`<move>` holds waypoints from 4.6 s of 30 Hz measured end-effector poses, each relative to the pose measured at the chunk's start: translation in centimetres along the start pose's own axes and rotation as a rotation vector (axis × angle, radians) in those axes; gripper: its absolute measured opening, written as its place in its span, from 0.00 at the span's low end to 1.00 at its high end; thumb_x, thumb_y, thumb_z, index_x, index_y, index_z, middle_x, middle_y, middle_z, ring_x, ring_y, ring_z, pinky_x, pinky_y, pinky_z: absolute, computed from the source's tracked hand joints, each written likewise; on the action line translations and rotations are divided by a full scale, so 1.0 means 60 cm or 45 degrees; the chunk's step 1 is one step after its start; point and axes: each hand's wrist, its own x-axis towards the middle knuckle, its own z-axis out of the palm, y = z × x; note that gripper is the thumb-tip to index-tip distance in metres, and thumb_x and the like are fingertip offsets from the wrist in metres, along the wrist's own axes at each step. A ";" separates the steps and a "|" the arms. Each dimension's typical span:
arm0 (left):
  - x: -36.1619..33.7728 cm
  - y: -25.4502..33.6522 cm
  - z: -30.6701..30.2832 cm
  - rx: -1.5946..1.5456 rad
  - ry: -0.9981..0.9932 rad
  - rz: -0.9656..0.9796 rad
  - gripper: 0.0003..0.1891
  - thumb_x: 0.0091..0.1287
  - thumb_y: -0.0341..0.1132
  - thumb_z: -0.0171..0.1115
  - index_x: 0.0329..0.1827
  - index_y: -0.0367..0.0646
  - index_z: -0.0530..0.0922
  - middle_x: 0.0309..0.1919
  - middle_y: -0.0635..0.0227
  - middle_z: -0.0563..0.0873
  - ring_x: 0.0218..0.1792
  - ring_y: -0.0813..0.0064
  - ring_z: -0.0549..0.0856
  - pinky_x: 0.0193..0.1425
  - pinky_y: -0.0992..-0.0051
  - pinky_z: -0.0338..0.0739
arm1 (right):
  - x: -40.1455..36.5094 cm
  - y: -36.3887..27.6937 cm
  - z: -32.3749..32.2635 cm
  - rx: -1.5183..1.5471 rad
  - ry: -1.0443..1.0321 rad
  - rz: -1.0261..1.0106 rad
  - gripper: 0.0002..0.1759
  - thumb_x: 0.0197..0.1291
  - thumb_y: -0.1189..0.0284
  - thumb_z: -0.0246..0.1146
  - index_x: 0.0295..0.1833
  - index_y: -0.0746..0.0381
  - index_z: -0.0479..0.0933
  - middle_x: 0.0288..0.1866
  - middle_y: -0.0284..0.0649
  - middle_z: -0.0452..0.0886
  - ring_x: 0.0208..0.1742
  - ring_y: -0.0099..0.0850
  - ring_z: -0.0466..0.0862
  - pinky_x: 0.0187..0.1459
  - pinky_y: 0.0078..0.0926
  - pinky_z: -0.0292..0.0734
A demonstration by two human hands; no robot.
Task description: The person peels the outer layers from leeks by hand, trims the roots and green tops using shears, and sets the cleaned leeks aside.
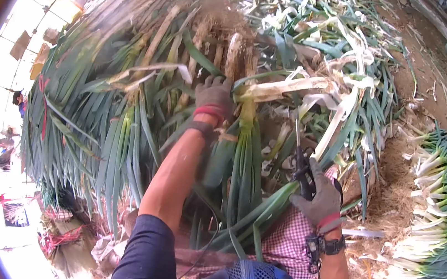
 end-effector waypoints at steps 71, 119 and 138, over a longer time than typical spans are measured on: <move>-0.171 0.092 -0.089 -0.513 -0.679 -0.399 0.27 0.60 0.56 0.81 0.54 0.45 0.91 0.48 0.51 0.94 0.52 0.48 0.92 0.57 0.56 0.84 | -0.006 -0.056 0.032 0.091 -0.328 -0.219 0.54 0.64 0.56 0.73 0.91 0.56 0.55 0.47 0.61 0.89 0.50 0.58 0.90 0.57 0.48 0.83; -0.204 0.003 -0.065 -1.855 -0.986 -0.739 0.18 0.72 0.32 0.78 0.60 0.33 0.88 0.44 0.70 0.92 0.41 0.78 0.89 0.50 0.75 0.84 | 0.280 -0.074 0.047 0.071 -0.200 -0.012 0.53 0.62 0.54 0.73 0.89 0.59 0.60 0.66 0.59 0.85 0.64 0.51 0.87 0.68 0.39 0.78; -0.193 0.115 -0.171 -1.579 -0.819 -0.387 0.20 0.64 0.36 0.83 0.56 0.33 0.91 0.39 0.70 0.93 0.37 0.82 0.87 0.44 0.75 0.83 | 0.019 0.005 -0.065 0.072 -0.408 -0.221 0.59 0.59 0.50 0.75 0.91 0.55 0.55 0.54 0.56 0.87 0.52 0.47 0.89 0.59 0.39 0.81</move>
